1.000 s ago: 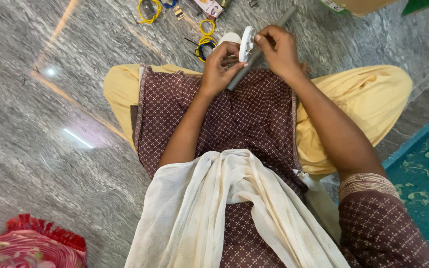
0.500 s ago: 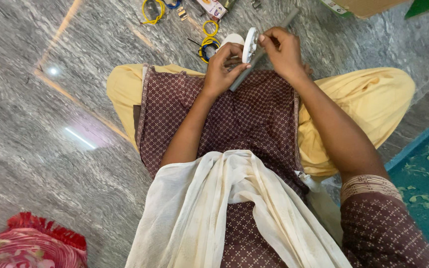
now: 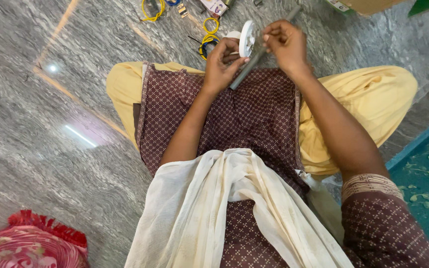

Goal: The person sits on the floor and assembles a small electrical fixture. They attach a white circular component to a gray pipe, then handle and tie yellow wires, and finally place the assembled parts into a cardboard box.

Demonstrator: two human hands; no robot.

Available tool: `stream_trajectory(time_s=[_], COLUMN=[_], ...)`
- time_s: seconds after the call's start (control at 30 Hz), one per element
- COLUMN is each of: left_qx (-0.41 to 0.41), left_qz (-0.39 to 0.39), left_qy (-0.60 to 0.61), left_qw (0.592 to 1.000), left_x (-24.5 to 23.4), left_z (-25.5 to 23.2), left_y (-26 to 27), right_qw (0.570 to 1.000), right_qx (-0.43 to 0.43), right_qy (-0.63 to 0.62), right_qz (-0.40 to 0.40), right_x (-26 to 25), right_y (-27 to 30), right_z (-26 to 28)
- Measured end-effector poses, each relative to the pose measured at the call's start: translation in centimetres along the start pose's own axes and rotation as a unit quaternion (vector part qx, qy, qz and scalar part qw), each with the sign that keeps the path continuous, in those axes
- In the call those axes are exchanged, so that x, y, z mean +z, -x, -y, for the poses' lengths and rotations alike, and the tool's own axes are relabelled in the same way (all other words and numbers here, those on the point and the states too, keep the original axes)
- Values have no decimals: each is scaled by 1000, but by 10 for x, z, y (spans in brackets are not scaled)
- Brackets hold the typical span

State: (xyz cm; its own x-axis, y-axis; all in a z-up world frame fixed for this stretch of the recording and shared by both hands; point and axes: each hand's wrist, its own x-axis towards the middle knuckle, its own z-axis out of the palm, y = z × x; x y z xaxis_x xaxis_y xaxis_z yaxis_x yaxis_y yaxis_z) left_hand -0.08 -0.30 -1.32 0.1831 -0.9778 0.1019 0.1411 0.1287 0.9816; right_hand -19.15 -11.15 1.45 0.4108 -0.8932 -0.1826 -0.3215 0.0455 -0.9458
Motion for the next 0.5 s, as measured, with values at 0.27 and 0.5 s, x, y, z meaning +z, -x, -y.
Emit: stream_trajectory(time_s=[0.27,0.5], left_qx=[-37,53], left_qz=[-247,-406], left_qy=[30,157], left_qw=[968,899], left_x=[-29,-87], left_z=[25,23], left_y=[-11,-13], right_qw=[989,939], right_qx=[-113,-213], right_qy=[78,262], right_qz=[-61,61], right_x=[-20,17], right_y=[-6,3], right_z=[-11,0])
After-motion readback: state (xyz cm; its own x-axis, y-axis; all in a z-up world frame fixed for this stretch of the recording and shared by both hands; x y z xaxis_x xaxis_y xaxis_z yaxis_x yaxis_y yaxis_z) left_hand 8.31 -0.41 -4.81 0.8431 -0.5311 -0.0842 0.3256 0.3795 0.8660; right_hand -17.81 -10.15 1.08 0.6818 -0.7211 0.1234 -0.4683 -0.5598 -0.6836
